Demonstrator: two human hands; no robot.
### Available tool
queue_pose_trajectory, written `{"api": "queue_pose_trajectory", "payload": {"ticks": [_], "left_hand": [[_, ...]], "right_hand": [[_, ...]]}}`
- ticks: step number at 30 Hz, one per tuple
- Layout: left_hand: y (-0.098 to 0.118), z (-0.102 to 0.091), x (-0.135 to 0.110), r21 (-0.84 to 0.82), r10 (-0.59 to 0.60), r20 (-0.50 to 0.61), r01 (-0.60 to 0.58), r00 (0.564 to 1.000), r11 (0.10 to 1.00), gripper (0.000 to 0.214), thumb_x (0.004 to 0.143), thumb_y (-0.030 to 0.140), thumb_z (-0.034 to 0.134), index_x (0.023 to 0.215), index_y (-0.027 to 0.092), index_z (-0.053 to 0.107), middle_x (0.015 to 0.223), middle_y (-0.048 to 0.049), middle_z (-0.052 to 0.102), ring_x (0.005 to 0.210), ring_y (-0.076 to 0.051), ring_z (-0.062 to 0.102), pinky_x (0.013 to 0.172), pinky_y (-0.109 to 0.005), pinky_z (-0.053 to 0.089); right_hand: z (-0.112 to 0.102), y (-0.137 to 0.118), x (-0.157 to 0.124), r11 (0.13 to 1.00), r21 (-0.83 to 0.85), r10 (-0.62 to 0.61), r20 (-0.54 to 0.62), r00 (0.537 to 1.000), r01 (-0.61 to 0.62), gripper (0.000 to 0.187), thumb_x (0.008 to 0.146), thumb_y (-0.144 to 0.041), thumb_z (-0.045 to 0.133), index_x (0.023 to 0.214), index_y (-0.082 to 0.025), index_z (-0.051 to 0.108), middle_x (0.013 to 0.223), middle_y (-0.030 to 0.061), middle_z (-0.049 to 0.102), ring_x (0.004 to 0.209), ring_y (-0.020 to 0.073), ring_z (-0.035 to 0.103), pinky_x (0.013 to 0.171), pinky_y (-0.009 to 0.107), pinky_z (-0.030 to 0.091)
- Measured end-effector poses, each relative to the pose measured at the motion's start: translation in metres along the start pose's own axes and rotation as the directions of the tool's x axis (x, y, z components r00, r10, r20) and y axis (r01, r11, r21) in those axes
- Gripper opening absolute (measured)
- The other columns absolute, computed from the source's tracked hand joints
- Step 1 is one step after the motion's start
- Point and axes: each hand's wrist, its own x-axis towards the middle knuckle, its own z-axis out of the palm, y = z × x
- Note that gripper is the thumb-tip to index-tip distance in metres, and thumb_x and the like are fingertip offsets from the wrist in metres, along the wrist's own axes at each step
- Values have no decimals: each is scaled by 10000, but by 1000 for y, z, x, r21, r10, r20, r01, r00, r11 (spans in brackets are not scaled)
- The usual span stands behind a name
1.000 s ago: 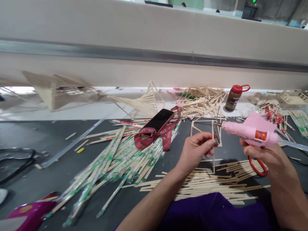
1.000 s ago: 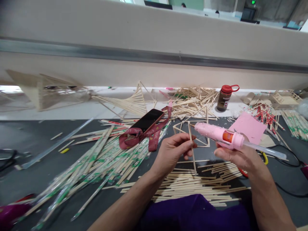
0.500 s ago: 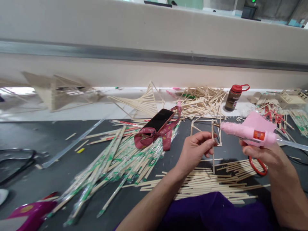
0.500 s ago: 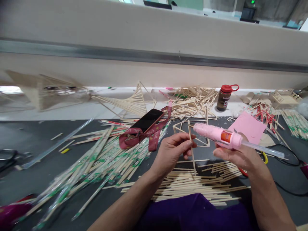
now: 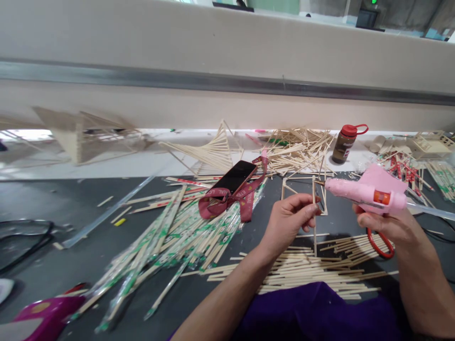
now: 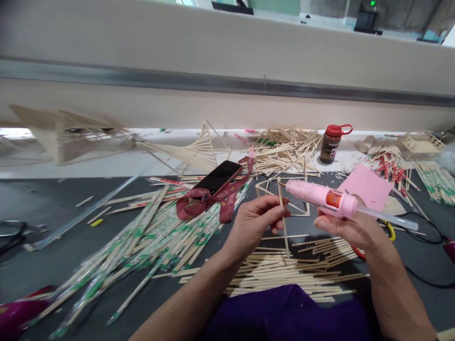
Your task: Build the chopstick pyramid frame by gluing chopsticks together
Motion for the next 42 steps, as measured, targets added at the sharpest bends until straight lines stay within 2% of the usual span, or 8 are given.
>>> {"api": "queue_pose_trajectory", "payload": {"ticks": [4, 11, 14, 18, 26, 35, 39, 42], "left_hand": [[-1, 1, 0, 9, 0, 3, 0, 1000, 1000, 269, 732, 366, 722, 894, 153, 737, 708, -27, 718, 483, -62, 557, 451, -173, 466], [-1, 1, 0, -23, 10, 9, -10, 1000, 1000, 245, 736, 354, 732, 872, 150, 735, 683, -12, 702, 475, -55, 552, 451, -165, 465], [-2, 1, 0, -30, 14, 15, -13, 1000, 999, 241, 734, 345, 734, 871, 147, 734, 683, -11, 700, 477, -54, 554, 450, -161, 463], [-1, 2, 0, -15, 8, 8, -8, 1000, 1000, 259, 736, 355, 729, 886, 144, 736, 689, -14, 706, 475, -56, 553, 452, -166, 468], [1, 2, -1, -13, 3, -12, -4, 1000, 1000, 235, 731, 346, 732, 877, 160, 738, 682, -13, 711, 471, -60, 560, 448, -168, 473], [1, 2, -2, -56, 32, 14, -31, 999, 998, 233, 742, 334, 746, 886, 151, 740, 690, -13, 712, 473, -56, 569, 440, -156, 466], [4, 0, -4, -58, 45, 15, -44, 999, 997, 268, 746, 364, 760, 896, 143, 745, 723, -38, 737, 464, -64, 566, 424, -169, 466], [6, -2, -6, -64, 57, -5, -57, 998, 996, 281, 736, 364, 783, 904, 142, 755, 724, -49, 749, 470, -77, 581, 413, -171, 465]], "right_hand": [[3, -5, -1, 1000, 5, 3, -60, 998, -3, 329, 643, -486, 816, 744, -189, 716, 738, 48, 707, 667, 180, 644, 580, 257, 521], [3, -4, 1, 1000, -10, -18, -28, 999, 18, 374, 658, -533, 813, 709, -185, 688, 672, 24, 643, 611, 145, 564, 538, 240, 469], [3, -2, 1, 1000, 2, -16, -48, 999, 17, 376, 639, -524, 826, 700, -183, 680, 667, 26, 647, 600, 146, 566, 529, 244, 471], [3, 1, 0, 999, -6, -44, -42, 998, 44, 311, 694, -492, 798, 738, -205, 688, 713, 30, 659, 640, 163, 586, 566, 265, 499], [2, 1, 6, 997, -41, -68, -19, 997, 68, 363, 685, -519, 780, 656, -203, 604, 607, -9, 560, 549, 122, 474, 492, 250, 397], [4, 0, 0, 999, -35, -5, -35, 999, 4, 356, 671, -511, 800, 708, -184, 665, 672, 17, 619, 602, 139, 539, 541, 255, 446], [-3, 0, 5, 997, -64, -33, -8, 999, 32, 336, 689, -501, 781, 672, -189, 658, 637, 16, 594, 576, 132, 515, 525, 260, 429], [-18, -1, 11, 997, -33, -72, -64, 995, 70, 331, 696, -509, 747, 778, -197, 672, 691, 24, 621, 579, 134, 528, 517, 268, 437]]}}
